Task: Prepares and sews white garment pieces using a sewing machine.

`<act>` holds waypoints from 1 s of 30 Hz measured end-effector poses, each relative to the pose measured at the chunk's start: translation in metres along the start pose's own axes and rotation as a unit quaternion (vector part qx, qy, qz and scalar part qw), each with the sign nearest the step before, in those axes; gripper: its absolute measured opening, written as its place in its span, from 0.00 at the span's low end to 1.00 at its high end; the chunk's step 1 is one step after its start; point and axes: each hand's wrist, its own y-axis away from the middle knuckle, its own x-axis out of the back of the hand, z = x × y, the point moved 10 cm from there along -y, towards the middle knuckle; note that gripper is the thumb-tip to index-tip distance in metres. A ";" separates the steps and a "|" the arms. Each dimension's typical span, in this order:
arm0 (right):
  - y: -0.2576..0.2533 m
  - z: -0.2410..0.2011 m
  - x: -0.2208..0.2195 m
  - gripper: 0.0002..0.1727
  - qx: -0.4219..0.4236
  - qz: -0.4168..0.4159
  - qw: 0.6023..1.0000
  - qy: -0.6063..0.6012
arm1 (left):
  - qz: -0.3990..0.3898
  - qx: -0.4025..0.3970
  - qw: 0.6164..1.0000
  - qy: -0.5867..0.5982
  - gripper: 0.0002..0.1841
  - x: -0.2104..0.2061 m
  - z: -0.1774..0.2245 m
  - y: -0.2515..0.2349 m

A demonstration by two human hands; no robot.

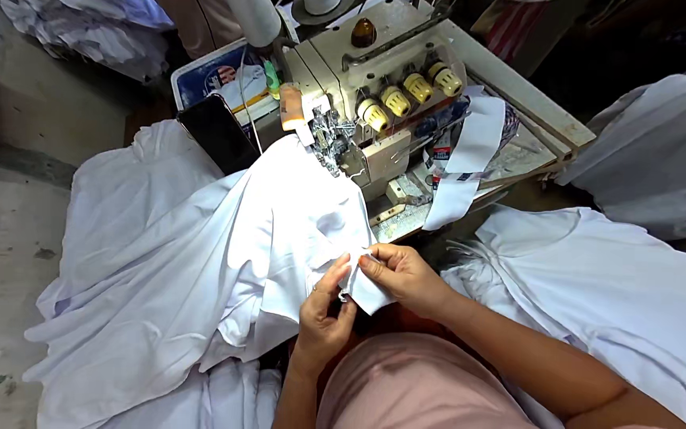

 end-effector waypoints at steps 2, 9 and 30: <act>-0.001 0.001 0.001 0.07 0.002 -0.025 0.999 0.047 | -0.011 -0.055 0.993 -0.103 0.10 0.007 0.007 -0.007; 0.003 -0.006 -0.017 0.19 0.046 -0.250 0.940 0.227 | -0.226 0.007 0.944 -0.239 0.15 -0.001 0.009 -0.035; 0.025 0.014 -0.011 0.12 0.161 -0.158 0.923 0.311 | -0.402 0.196 0.856 -0.260 0.11 0.017 0.002 -0.035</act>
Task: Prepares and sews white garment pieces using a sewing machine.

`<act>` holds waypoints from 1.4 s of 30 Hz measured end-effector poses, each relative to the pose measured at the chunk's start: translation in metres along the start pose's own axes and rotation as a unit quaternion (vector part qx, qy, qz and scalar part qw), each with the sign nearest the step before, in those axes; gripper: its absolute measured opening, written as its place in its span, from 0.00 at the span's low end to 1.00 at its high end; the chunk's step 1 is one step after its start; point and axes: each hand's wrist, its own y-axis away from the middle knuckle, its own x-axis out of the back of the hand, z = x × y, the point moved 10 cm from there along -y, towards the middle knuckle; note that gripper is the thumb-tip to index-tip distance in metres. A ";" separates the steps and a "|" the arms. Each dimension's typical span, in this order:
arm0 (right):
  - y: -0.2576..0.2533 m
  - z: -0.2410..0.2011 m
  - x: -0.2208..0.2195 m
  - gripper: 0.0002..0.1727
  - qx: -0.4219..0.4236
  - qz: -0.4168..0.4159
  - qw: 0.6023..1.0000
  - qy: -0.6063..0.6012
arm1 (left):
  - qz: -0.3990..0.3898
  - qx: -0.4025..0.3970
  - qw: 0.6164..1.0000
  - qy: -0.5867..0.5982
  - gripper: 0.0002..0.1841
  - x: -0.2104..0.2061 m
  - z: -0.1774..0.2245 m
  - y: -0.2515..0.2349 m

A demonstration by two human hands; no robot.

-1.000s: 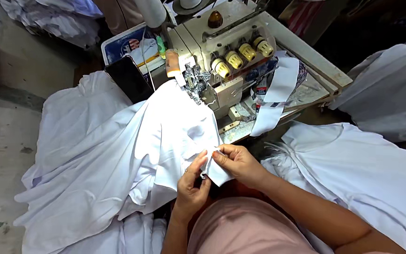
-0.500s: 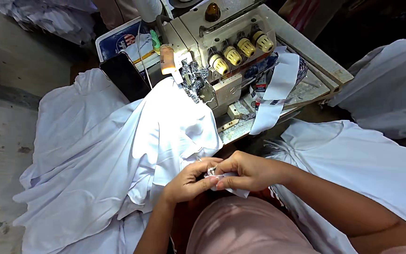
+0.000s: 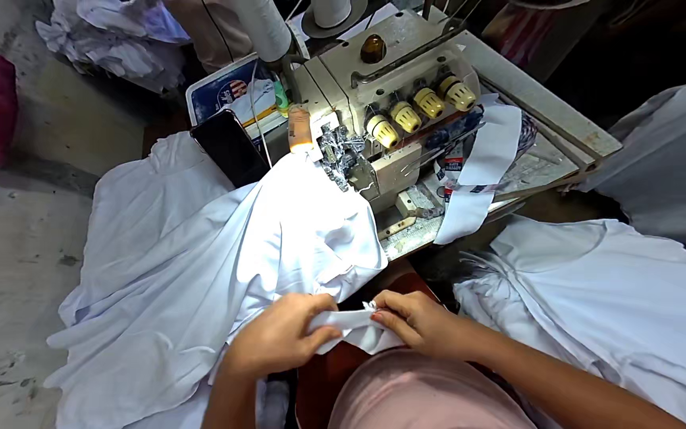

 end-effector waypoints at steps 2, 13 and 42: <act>-0.007 0.001 0.008 0.13 0.014 0.092 0.995 -0.031 | 0.096 -0.017 0.993 -0.064 0.09 0.035 0.008 0.001; -0.064 0.037 0.070 0.04 0.001 0.375 0.920 -0.116 | 0.383 -0.069 0.919 -0.056 0.09 0.115 -0.015 -0.069; -0.075 0.022 0.074 0.10 0.011 0.376 0.926 -0.009 | 0.435 0.132 0.891 -0.026 0.26 0.122 -0.048 -0.098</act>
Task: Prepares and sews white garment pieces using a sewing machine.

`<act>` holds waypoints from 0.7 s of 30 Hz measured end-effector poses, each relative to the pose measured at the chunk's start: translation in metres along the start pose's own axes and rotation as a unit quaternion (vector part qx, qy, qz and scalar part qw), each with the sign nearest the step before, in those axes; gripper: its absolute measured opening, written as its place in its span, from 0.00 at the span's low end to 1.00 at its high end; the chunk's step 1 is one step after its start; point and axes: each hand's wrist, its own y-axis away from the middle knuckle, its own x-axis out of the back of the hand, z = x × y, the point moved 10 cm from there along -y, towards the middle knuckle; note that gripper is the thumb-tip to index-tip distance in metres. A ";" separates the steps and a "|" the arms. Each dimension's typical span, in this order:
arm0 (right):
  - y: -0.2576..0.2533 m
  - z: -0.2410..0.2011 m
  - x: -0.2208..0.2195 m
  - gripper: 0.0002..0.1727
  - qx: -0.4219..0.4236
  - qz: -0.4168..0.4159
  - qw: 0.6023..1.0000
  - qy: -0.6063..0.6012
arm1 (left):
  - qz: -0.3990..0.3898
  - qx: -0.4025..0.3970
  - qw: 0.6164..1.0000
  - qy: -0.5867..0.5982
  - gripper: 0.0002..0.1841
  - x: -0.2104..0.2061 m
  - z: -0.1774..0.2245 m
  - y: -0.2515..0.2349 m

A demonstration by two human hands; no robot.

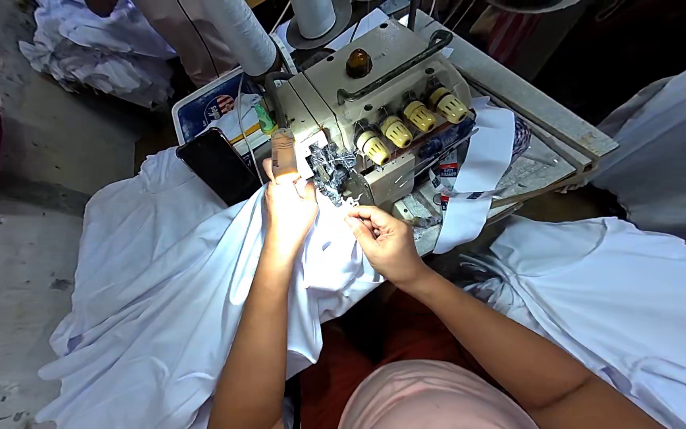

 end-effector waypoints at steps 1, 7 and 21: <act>0.001 -0.001 0.000 0.10 0.009 0.000 1.000 0.002 | 0.003 -0.006 1.000 0.008 0.26 0.000 -0.001 0.000; -0.001 -0.002 0.000 0.11 0.033 -0.014 0.999 0.022 | 0.010 -0.024 1.000 0.016 0.26 0.000 -0.003 0.001; -0.012 -0.001 -0.004 0.14 0.036 -0.082 0.994 0.059 | -0.017 -0.170 0.979 -0.111 0.23 0.028 0.038 0.090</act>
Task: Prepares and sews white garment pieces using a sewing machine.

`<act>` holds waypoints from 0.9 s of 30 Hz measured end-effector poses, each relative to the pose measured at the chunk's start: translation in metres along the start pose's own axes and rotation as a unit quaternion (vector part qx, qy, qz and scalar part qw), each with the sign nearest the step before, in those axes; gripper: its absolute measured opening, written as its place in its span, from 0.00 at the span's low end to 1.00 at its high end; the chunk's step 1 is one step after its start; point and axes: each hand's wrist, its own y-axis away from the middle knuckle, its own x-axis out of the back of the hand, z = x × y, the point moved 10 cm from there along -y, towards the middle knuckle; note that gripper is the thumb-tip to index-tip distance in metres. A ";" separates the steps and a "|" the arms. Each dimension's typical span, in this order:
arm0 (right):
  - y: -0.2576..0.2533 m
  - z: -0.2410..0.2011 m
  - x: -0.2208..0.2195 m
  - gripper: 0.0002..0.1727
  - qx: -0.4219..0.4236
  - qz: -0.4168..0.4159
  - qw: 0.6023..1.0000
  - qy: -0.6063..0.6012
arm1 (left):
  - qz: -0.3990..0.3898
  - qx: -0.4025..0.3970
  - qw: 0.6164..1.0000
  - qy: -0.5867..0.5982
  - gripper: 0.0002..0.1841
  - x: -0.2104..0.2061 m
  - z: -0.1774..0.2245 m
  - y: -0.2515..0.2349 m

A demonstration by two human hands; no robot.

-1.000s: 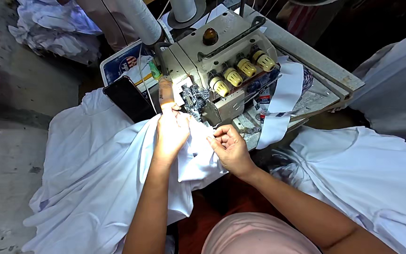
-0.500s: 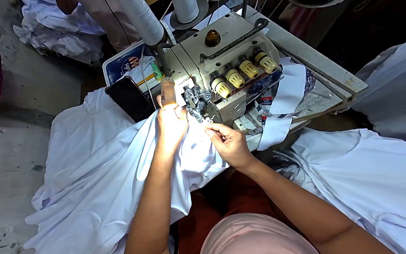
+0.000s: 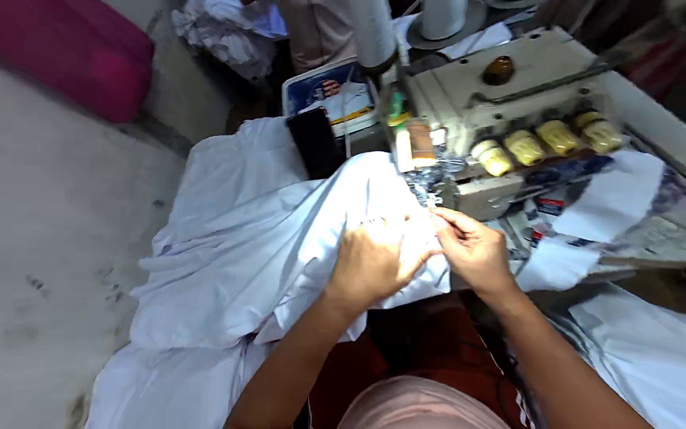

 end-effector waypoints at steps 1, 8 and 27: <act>0.000 -0.001 0.000 0.14 0.001 -0.003 1.000 0.001 | -0.063 0.025 0.997 -0.035 0.25 -0.007 0.000 0.008; 0.006 -0.017 0.010 0.16 0.063 0.058 0.995 0.058 | -0.250 0.056 0.962 0.097 0.21 -0.001 -0.006 0.030; 0.077 -0.089 0.047 0.16 0.268 -0.207 0.890 0.305 | -0.059 -0.306 0.942 -0.126 0.08 -0.029 0.089 0.048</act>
